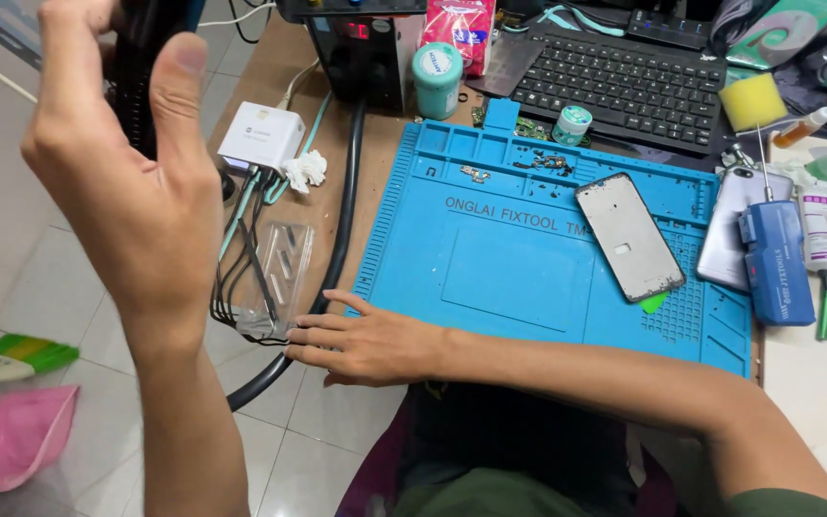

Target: Removing a damaged screen from a mobile phone using a heat gun and prying tools.

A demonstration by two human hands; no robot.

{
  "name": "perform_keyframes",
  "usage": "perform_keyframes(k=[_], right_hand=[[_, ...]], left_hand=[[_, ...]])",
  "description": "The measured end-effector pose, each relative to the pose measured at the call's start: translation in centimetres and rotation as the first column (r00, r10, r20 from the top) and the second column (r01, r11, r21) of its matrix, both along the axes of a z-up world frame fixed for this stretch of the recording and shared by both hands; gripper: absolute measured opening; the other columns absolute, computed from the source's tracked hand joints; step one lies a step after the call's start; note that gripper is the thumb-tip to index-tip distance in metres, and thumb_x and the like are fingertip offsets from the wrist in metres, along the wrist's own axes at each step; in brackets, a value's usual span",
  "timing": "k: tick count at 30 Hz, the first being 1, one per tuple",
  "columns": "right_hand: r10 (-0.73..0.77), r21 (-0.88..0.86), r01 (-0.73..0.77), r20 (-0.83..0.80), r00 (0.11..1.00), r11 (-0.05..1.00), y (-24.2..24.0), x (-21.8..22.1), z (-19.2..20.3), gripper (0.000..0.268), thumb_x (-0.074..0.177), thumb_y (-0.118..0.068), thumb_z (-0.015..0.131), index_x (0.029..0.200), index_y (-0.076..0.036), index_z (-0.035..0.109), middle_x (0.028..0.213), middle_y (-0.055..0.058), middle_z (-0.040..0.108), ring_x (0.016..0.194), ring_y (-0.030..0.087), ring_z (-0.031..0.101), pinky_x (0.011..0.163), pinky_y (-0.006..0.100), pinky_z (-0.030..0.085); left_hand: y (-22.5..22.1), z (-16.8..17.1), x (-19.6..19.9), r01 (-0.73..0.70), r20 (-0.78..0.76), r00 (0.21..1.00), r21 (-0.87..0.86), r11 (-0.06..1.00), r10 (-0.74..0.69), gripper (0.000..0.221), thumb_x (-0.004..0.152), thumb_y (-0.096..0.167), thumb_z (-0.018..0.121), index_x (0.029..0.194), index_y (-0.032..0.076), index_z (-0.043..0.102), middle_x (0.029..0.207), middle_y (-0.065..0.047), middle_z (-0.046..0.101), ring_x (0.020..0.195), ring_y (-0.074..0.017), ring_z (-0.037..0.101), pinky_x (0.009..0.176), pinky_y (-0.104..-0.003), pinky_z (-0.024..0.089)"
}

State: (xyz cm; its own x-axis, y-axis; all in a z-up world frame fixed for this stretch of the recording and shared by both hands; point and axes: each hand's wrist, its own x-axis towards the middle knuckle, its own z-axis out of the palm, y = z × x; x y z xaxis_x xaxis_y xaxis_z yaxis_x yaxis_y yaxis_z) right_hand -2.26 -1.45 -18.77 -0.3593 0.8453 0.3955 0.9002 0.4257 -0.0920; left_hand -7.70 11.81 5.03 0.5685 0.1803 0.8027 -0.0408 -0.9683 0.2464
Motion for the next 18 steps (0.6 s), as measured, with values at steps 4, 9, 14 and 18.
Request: perform_keyframes(k=[4, 9, 14, 18], right_hand=[[0.002, 0.031, -0.001, -0.063, 0.998, 1.0, 1.0, 0.5, 1.0, 0.05, 0.099, -0.032, 0.073, 0.14, -0.014, 0.05, 0.124, 0.006, 0.056, 0.108, 0.024, 0.06, 0.105, 0.045, 0.04], [-0.012, 0.049, 0.012, 0.011, 1.0, 0.999, 0.3, 0.9, 2.5, 0.02, 0.105, -0.027, 0.062, 0.119, -0.016, 0.054, 0.105, 0.005, 0.054, 0.091, 0.025, 0.05, 0.08, 0.042, 0.038], [0.016, 0.071, -0.015, -0.019, 1.0, 0.997, -3.4, 2.9, 5.3, 0.03, 0.106, -0.043, 0.058, 0.104, -0.014, 0.054, 0.092, 0.006, 0.051, 0.08, 0.024, 0.051, 0.08, 0.041, 0.036], [-0.072, 0.0, 0.072, 0.061, 0.996, 0.997, -7.1, 4.9, 7.0, 0.04, 0.108, -0.052, 0.049, 0.104, -0.012, 0.051, 0.085, 0.006, 0.049, 0.075, 0.023, 0.047, 0.078, 0.039, 0.037]], left_hand=[[1.6, 0.1, -0.3, 0.063, 0.038, 0.997, 0.02, 0.998, -0.064, 0.031, 0.137, 0.013, 0.05, 0.128, -0.017, 0.051, 0.115, -0.028, 0.057, 0.103, -0.039, 0.055, 0.094, -0.048, 0.046], [5.5, -0.3, -0.7, -0.123, -0.017, 0.992, -0.387, 0.914, 0.126, 0.035, 0.131, 0.035, 0.05, 0.121, 0.002, 0.055, 0.096, -0.009, 0.053, 0.087, -0.016, 0.053, 0.085, -0.032, 0.044], [9.6, -1.9, 0.3, -0.145, -0.093, 0.989, -0.73, 0.668, 0.113, 0.039, 0.117, 0.059, 0.048, 0.102, 0.023, 0.05, 0.072, 0.009, 0.04, 0.068, 0.0002, 0.042, 0.065, -0.018, 0.035], [7.6, -3.1, 2.4, 0.139, 0.073, 0.99, -0.649, 0.748, -0.121, 0.021, 0.126, 0.03, 0.053, 0.124, 0.009, 0.051, 0.097, -0.001, 0.05, 0.067, -0.0038, 0.042, 0.047, -0.018, 0.03]])
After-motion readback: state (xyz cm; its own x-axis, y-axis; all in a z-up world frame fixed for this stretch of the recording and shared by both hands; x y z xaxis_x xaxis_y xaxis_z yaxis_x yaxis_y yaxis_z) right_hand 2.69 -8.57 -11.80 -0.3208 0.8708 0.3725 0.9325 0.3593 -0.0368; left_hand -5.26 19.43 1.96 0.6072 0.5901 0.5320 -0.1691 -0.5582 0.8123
